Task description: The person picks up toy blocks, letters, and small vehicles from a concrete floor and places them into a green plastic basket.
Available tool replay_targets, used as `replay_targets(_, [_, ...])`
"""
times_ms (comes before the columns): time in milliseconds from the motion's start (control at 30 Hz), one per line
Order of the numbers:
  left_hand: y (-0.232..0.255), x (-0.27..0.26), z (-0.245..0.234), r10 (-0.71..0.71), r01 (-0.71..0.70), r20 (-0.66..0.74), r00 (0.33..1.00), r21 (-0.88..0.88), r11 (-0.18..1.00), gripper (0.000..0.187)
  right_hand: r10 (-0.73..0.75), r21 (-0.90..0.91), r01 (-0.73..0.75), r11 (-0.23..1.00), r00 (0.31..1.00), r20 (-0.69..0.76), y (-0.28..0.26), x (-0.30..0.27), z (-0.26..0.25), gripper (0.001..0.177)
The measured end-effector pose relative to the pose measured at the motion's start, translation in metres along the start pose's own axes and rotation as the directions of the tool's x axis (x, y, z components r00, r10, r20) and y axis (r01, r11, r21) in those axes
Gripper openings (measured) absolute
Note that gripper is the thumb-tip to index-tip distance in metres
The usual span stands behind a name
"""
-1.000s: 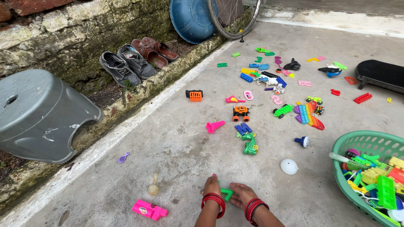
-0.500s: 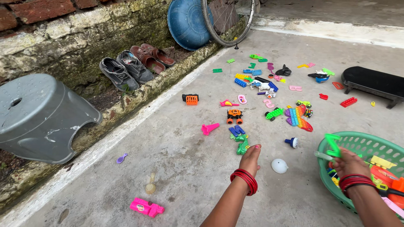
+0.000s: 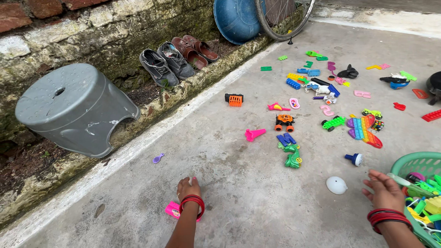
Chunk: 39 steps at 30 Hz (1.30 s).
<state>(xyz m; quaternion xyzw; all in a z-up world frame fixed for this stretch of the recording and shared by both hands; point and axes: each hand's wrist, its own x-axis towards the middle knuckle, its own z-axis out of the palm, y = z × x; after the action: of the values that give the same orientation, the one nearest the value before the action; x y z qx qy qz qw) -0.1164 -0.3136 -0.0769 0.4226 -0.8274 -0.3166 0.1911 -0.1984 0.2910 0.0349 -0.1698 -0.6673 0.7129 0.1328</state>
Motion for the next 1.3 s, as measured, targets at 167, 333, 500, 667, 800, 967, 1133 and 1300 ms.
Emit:
replay_targets(167, [-0.03,0.022,0.009,-0.117,0.126,0.207,0.971,-0.031,0.992,0.053,0.224,-0.122,-0.195,0.973,0.927,0.302,0.029,-0.051,0.094,0.03])
replay_targets(333, [0.009,-0.052,0.065,-0.005,0.002,0.35,0.937,0.007,1.0,0.044,0.664,-0.415,-0.519,0.747,0.574,0.479,0.065,-0.112,0.164,0.045])
replay_targets(500, [0.073,-0.169,0.11,0.232,-0.213,0.453,0.861,-0.093,0.973,0.047,0.741,-0.333,-0.675,0.659,0.507,0.44,0.067,-0.165,0.181,0.058])
replay_targets(667, [0.161,-0.236,0.071,0.101,0.214,0.732,0.674,-0.324,0.921,0.051,0.715,-0.17,-0.722,0.671,0.569,0.406,0.064,-0.151,0.161,0.059])
replay_targets(800, [0.219,-0.255,0.039,0.219,0.341,0.805,0.552,-0.457,0.821,0.054,0.601,-0.095,-0.61,0.787,0.722,0.344,0.071,-0.113,0.125,0.043])
replay_targets(967, [0.252,-0.26,0.034,0.32,0.442,0.813,0.487,-0.545,0.712,0.056,0.388,0.148,-0.442,0.885,0.874,0.292,0.048,-0.051,0.066,0.02])
replay_targets(1133, [0.22,-0.216,0.047,0.356,0.28,0.695,0.624,-0.625,0.729,0.051,0.111,0.28,-0.126,0.952,0.991,0.071,-0.006,0.021,-0.024,0.02])
replay_targets(1300, [0.158,-0.138,0.033,0.235,0.173,0.58,0.78,-0.56,0.81,0.049,-0.074,0.279,0.123,0.952,0.981,-0.182,-0.029,0.057,-0.092,0.027])
